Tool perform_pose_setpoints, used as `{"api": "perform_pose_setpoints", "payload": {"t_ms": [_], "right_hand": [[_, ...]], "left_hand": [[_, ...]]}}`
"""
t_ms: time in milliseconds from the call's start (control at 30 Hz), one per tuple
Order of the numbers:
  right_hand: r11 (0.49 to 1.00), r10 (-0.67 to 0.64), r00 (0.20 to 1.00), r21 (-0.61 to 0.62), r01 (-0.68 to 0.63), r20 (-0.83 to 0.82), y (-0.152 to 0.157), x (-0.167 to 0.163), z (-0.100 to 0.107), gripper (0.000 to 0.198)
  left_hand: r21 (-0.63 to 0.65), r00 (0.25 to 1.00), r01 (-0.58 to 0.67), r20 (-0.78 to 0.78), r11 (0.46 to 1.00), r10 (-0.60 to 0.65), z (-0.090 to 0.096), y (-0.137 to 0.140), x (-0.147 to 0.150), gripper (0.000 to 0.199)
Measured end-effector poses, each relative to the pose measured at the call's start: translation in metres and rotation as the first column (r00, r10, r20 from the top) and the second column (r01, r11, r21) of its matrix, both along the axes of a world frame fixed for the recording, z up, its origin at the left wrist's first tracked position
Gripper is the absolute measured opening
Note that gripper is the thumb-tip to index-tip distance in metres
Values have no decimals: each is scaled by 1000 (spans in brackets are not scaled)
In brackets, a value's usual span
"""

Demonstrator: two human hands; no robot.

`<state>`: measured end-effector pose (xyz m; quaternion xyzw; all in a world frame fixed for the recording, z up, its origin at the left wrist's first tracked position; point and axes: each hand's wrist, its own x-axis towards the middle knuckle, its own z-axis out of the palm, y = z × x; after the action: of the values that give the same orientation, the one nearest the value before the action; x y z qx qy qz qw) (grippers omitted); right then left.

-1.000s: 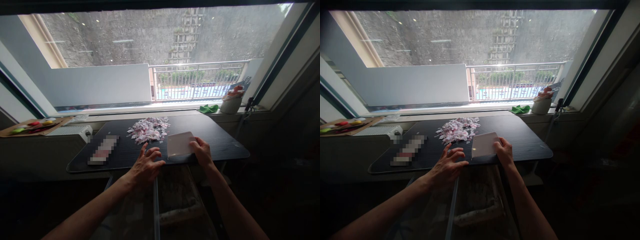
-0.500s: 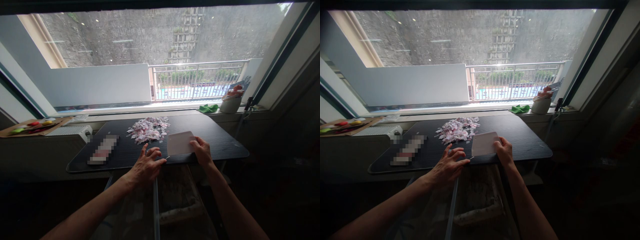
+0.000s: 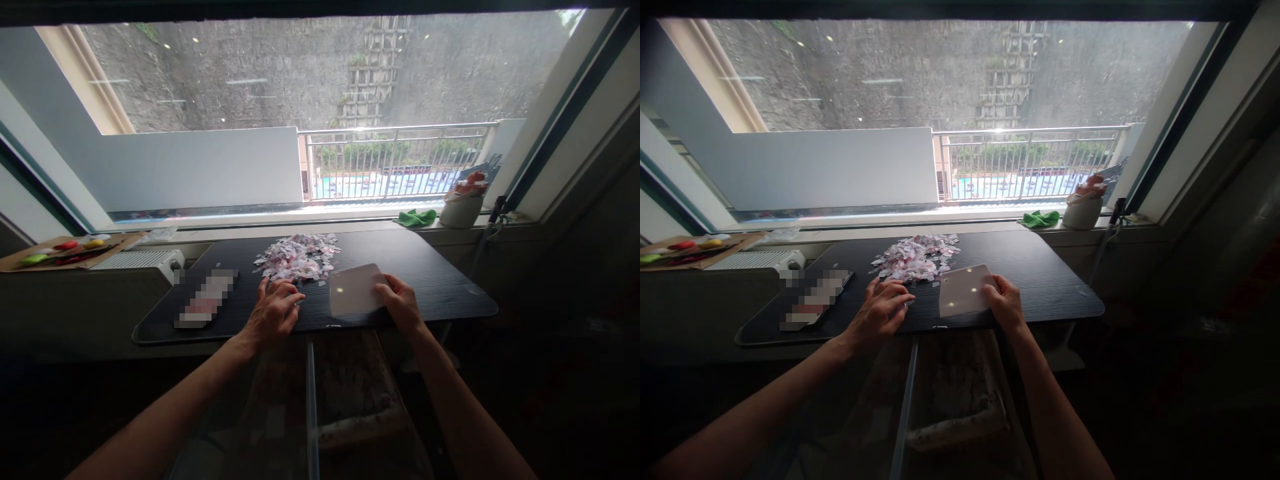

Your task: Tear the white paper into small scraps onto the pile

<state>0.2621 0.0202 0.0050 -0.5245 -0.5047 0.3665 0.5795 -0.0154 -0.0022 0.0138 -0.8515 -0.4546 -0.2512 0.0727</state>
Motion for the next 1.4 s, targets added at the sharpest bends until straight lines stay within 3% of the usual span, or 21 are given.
{"api": "perform_pose_setpoints", "payload": {"t_ms": [133,367,600,733,833,933,1100,1233,1400], "right_hand": [[997,76,996,-19,-75,37,-2,0,4,29],[1000,1,997,0,-1,-72,-1,1,0,31],[999,-40,999,12,40,-32,1,1,-3,32],[991,-135,988,15,137,-75,1,0,-4,31],[991,-134,988,6,135,-74,1,0,-3,30],[993,-117,991,8,118,-71,0,1,-3,29],[994,-107,993,20,108,-51,2,1,-7,31],[993,-114,993,18,115,-23,3,1,-7,30],[993,-119,993,-7,119,-22,1,2,-4,29]], "left_hand": [[18,998,-61,15,998,61,0,2,-10,26],[-21,992,-105,-68,994,103,-2,2,-14,29],[28,984,-139,-106,990,141,1,-9,-24,26],[18,982,-73,-173,997,75,11,4,6,29],[-2,973,-55,-224,998,53,14,21,38,31],[-30,966,-92,-243,995,82,13,30,51,31],[-36,962,-104,-256,994,91,9,7,14,30],[-33,950,-180,-263,983,166,14,-8,-20,27],[-7,950,-201,-245,980,193,15,11,-4,27]]}}
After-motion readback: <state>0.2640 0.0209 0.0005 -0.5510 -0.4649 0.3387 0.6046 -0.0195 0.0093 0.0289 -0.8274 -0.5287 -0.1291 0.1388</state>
